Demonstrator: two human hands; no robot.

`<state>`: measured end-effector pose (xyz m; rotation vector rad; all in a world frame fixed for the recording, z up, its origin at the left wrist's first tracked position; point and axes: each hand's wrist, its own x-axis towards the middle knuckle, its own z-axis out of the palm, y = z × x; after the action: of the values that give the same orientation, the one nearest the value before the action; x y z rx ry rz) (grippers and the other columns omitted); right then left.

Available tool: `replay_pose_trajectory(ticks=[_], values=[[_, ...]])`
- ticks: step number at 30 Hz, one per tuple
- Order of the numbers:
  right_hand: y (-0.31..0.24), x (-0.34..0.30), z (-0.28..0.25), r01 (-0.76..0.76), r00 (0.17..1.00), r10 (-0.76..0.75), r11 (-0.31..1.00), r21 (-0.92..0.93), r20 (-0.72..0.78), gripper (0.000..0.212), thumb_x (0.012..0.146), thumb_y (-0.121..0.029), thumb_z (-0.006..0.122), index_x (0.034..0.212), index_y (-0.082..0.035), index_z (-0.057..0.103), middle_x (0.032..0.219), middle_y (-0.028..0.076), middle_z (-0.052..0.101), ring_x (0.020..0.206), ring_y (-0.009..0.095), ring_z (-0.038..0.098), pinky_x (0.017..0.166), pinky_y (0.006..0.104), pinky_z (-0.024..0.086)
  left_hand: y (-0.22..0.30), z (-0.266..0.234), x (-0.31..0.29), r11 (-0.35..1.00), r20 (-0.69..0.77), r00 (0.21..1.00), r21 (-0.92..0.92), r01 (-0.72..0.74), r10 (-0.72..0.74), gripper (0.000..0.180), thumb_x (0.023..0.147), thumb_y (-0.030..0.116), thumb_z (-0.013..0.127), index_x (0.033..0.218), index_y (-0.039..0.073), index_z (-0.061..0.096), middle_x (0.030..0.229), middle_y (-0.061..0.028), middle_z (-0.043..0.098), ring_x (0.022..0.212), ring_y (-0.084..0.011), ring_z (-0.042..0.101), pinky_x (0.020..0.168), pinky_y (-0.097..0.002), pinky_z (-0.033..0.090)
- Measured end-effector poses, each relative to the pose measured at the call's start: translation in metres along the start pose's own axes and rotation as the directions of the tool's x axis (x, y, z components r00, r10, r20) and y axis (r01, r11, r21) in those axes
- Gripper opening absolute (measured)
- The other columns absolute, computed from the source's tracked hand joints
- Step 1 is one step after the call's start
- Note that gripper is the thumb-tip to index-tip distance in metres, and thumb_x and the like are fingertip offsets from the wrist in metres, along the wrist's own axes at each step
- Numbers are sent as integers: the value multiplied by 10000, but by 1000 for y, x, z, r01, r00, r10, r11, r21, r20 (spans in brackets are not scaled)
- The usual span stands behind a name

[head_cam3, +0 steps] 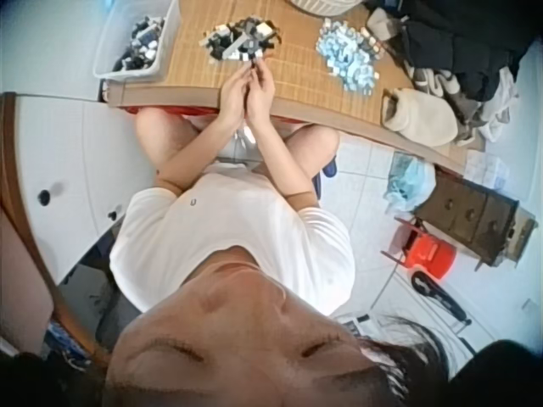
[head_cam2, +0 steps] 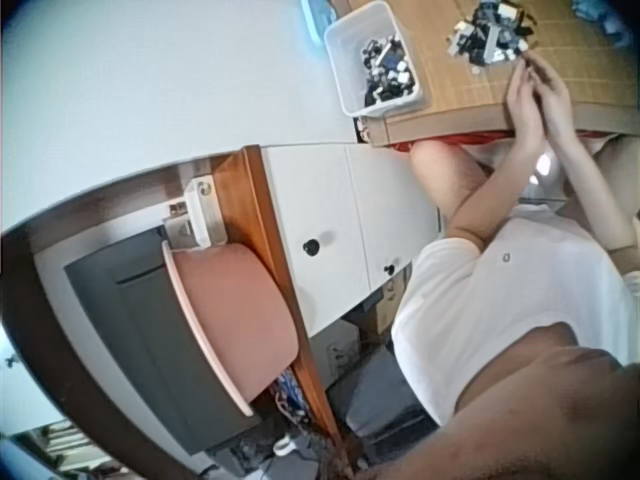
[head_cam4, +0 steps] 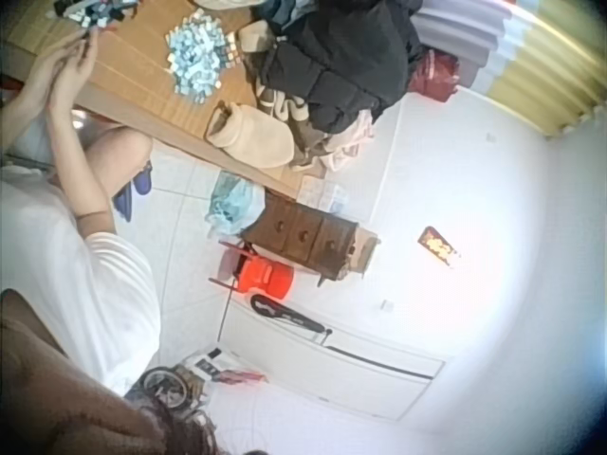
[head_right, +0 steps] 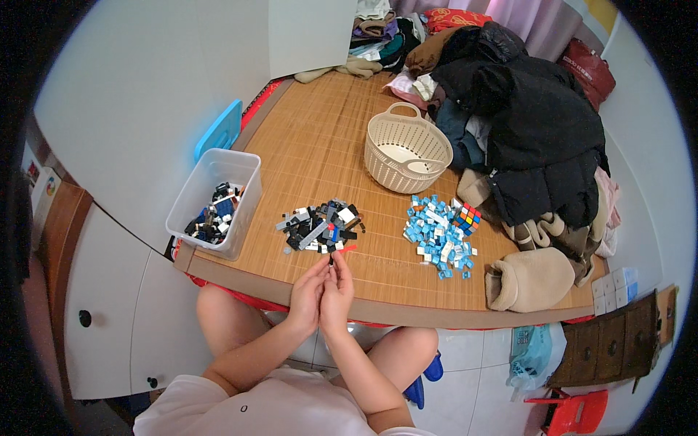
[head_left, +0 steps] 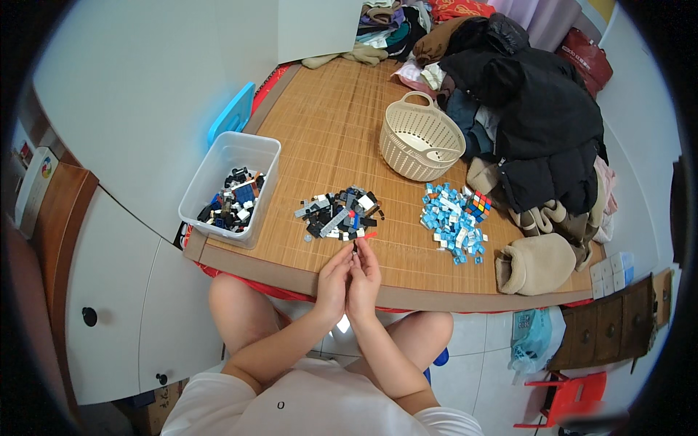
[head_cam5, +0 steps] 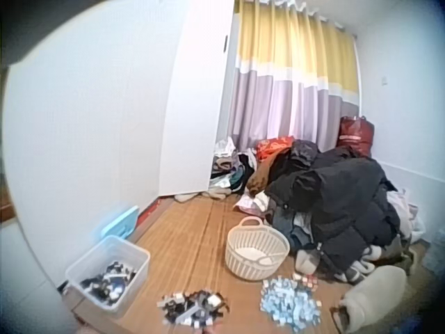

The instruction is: The person sits on a tatami mat and assembles small plastic building blocks by hand. They pick up individual pieces from piles on the floor and a nearby container, connecting them to form a small structure. The person handles the blocks one by one, occasionally adjusting the growing assembly.

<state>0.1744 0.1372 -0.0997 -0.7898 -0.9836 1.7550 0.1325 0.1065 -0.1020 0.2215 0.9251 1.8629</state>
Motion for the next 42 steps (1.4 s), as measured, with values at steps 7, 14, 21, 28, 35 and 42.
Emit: replay_pose_trajectory(ticks=[7,14,21,28,35,42], values=[[-7,-5,7,-6,999,3,997,72,33,437,842,92,346,1271,39,406,1303,144,420,1195,185,415,1011,274,322,8,2,-6,998,13,998,-13,-67,68,461,876,20,324,1321,-96,284,1343,-206,357,1257,-222,364,1036,-307,309],[-29,-13,45,30,989,-43,995,91,138,454,822,97,360,1272,44,398,1301,141,418,1214,199,396,1040,301,298,51,14,-23,981,-5,981,-5,-195,195,450,880,16,327,1316,-94,298,1346,-192,354,1266,-217,348,1050,-304,291],[-35,-21,102,6,939,-34,997,83,341,430,852,77,364,1278,31,396,1331,124,399,1237,190,373,1050,302,273,108,2,-38,932,-76,933,-71,-356,351,460,874,18,331,1320,-89,293,1368,-194,324,1297,-232,298,1073,-317,256],[-24,-26,166,-44,861,-16,993,107,509,435,840,87,364,1270,36,403,1328,137,395,1242,195,367,1052,305,273,165,-23,-45,868,-125,866,-56,-493,483,514,833,11,309,1331,-104,252,1396,-212,264,1332,-254,221,1095,-332,202],[-14,-23,199,-91,819,25,992,86,573,485,802,96,347,1284,48,376,1338,142,377,1272,211,327,1080,329,229,190,-59,-35,826,-127,819,11,-563,560,514,825,15,311,1318,-121,265,1386,-227,272,1328,-276,223,1094,-352,189],[-5,-16,193,-43,820,3,997,58,572,515,781,88,363,1293,36,376,1343,137,376,1281,204,314,1088,343,201,196,-58,-42,789,-188,767,86,-609,613,481,852,46,333,1305,-112,312,1378,-179,323,1326,-239,238,1084,-342,180]])
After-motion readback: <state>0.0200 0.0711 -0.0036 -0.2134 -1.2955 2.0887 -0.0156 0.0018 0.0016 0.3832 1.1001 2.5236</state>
